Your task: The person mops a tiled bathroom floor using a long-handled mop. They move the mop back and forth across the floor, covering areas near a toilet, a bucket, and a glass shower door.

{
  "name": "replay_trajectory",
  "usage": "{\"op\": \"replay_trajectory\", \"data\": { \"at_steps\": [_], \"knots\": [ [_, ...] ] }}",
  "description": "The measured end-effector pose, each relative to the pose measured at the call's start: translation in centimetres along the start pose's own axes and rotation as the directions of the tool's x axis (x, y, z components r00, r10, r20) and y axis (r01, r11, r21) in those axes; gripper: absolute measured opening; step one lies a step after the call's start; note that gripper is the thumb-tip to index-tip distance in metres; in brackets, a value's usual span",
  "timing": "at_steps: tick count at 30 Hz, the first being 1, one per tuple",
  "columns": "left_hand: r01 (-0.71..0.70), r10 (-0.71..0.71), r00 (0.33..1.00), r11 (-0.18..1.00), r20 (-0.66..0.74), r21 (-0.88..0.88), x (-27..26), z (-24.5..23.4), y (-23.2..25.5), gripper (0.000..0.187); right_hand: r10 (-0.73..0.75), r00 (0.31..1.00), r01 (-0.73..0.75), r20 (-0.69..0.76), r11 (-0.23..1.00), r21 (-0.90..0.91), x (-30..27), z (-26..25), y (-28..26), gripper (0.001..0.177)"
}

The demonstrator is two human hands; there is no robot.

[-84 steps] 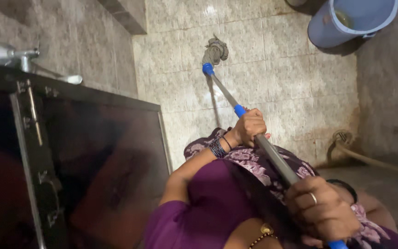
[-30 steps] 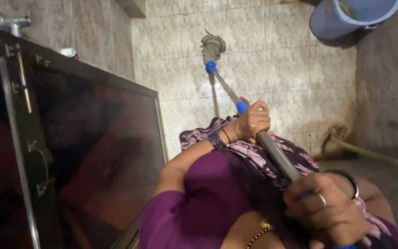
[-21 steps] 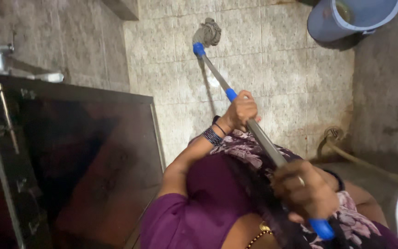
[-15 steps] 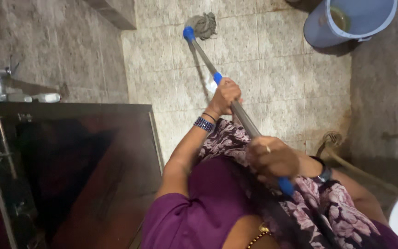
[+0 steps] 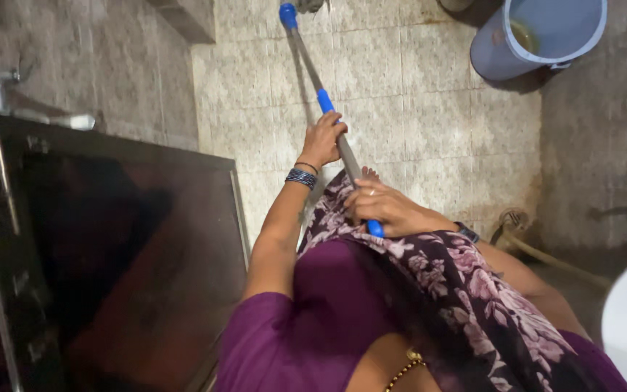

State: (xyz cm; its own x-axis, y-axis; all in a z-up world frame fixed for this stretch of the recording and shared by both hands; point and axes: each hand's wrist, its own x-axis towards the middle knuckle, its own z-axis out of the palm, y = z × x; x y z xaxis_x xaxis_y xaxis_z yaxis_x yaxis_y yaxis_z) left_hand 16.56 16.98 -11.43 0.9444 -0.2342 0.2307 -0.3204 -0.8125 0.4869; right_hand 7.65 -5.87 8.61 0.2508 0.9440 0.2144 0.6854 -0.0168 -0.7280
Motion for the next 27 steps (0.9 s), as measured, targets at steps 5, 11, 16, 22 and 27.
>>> {"op": "replay_trajectory", "data": {
  "at_steps": [5, 11, 16, 22, 27],
  "knots": [
    [-0.164, 0.161, 0.986, 0.985, 0.052, 0.057, -2.2, -4.6, 6.0, 0.028, -0.055, 0.987, 0.029, -0.153, 0.985, -0.168, -1.2, -0.9, -8.6, 0.023],
    [-0.511, 0.513, 0.857, 0.859, 0.06, -0.035, -5.5, -9.4, 14.9, 0.021, -0.171, 0.958, 0.106, -0.23, 0.957, -0.271, -3.6, -2.5, -20.7, 0.037],
    [-0.683, 0.706, 0.704, 0.703, 0.078, -0.197, -9.3, -8.6, 20.6, 0.017, -0.405, 0.874, 0.298, -0.269, 0.883, -0.362, -5.2, -3.9, -27.5, 0.033],
    [-0.751, 0.718, 0.638, 0.499, -0.28, -0.432, -11.3, -5.7, 21.9, 0.015, -0.351, 0.743, 0.508, -0.569, 0.85, 0.138, -3.9, -2.1, -27.7, 0.042],
    [-0.732, 0.656, 0.678, 0.559, -0.333, -0.389, -9.5, -6.2, 20.6, 0.022, -0.362, 0.636, 0.6, -0.682, 0.787, 0.142, -3.1, -2.0, -24.3, 0.047]
  ]
}}
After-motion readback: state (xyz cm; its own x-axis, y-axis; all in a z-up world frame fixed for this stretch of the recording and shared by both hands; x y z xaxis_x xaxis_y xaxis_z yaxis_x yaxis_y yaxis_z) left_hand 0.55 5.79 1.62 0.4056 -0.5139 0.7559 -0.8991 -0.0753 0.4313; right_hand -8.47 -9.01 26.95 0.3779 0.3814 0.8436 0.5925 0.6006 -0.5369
